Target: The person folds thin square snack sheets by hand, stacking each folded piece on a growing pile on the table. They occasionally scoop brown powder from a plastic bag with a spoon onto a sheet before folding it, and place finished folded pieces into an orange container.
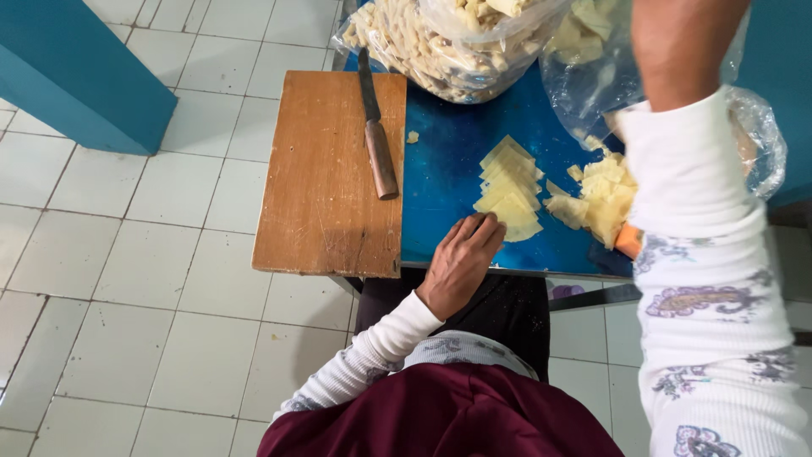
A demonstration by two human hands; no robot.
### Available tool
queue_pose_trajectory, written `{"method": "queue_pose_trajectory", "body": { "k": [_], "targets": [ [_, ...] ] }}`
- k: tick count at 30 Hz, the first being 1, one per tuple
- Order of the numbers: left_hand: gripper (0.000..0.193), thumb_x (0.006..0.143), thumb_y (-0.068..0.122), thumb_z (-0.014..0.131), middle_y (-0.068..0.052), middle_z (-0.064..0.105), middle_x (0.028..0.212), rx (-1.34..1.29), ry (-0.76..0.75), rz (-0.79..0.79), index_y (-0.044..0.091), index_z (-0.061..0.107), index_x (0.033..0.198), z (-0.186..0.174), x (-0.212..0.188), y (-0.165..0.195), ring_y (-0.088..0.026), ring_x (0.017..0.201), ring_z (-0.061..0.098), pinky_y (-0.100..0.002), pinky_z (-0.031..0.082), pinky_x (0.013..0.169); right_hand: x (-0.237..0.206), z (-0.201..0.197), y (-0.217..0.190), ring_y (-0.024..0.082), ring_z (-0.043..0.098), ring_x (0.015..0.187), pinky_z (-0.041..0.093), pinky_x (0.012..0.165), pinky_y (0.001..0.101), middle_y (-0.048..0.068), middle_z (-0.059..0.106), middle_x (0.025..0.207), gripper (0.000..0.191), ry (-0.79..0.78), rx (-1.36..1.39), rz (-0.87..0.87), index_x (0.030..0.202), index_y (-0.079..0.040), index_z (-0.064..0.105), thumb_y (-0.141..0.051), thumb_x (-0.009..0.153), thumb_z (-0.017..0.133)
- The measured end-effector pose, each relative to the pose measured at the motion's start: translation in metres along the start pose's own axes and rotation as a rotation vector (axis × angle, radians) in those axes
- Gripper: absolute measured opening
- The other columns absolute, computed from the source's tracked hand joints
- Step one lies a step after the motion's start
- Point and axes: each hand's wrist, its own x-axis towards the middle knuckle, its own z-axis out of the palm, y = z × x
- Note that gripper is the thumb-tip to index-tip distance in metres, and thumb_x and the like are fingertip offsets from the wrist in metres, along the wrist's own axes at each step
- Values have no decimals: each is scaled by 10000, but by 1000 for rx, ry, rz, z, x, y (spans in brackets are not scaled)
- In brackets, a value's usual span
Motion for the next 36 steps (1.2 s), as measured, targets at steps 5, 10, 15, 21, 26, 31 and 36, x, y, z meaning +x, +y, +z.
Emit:
{"method": "queue_pose_trajectory", "body": {
  "k": [5,10,15,21,26,31,36],
  "targets": [
    [357,898,77,697,-121,579,1239,-55,45,12,-13,616,1234,2,2,-5,-301,1237,575,-405,488,1051,-23,-42,36,166,459,790,402,730,309,64,540,877,213,-208,110,421,1045,38,545,-148,1151,547],
    [333,915,61,707,-149,582,1260,-162,64,-8,-8,618,1228,16,9,-15,-311,1229,576,-395,527,994,-81,-108,58,102,642,1093,520,1014,285,69,708,1195,169,-476,294,532,1193,27,633,-104,1165,531],
    [291,912,22,681,-201,536,1264,-210,109,-103,-28,597,1186,35,12,-15,-375,1160,567,-410,540,887,-145,-140,63,215,720,804,561,771,345,123,758,959,203,-714,-457,673,1161,-94,779,-288,1158,718],
    [315,922,1,670,-204,465,1172,-233,154,-219,-79,528,1191,57,16,-11,-374,1041,566,-444,550,817,-178,-140,72,273,725,786,550,704,429,57,790,936,147,-799,-767,597,1038,-182,810,-310,979,766],
    [335,895,-40,652,-217,485,1152,-276,140,-243,-90,527,1201,59,18,-10,-369,1014,582,-445,552,784,-190,-153,79,237,706,766,549,720,378,69,752,914,107,-681,-627,601,1076,-145,794,-212,1069,712],
    [299,866,-23,674,-181,561,1053,-190,135,-311,-41,570,1146,63,21,-7,-364,990,592,-451,536,766,-188,-163,66,214,689,824,551,831,338,70,729,940,91,-583,-625,453,1038,-78,740,-103,1058,655],
    [289,865,11,692,-183,566,1038,-94,166,-275,-39,572,1123,68,22,-8,-355,974,585,-450,522,771,-181,-160,59,228,627,645,505,679,351,109,731,807,60,-609,-701,240,964,-59,812,-76,961,755]
  ]
}}
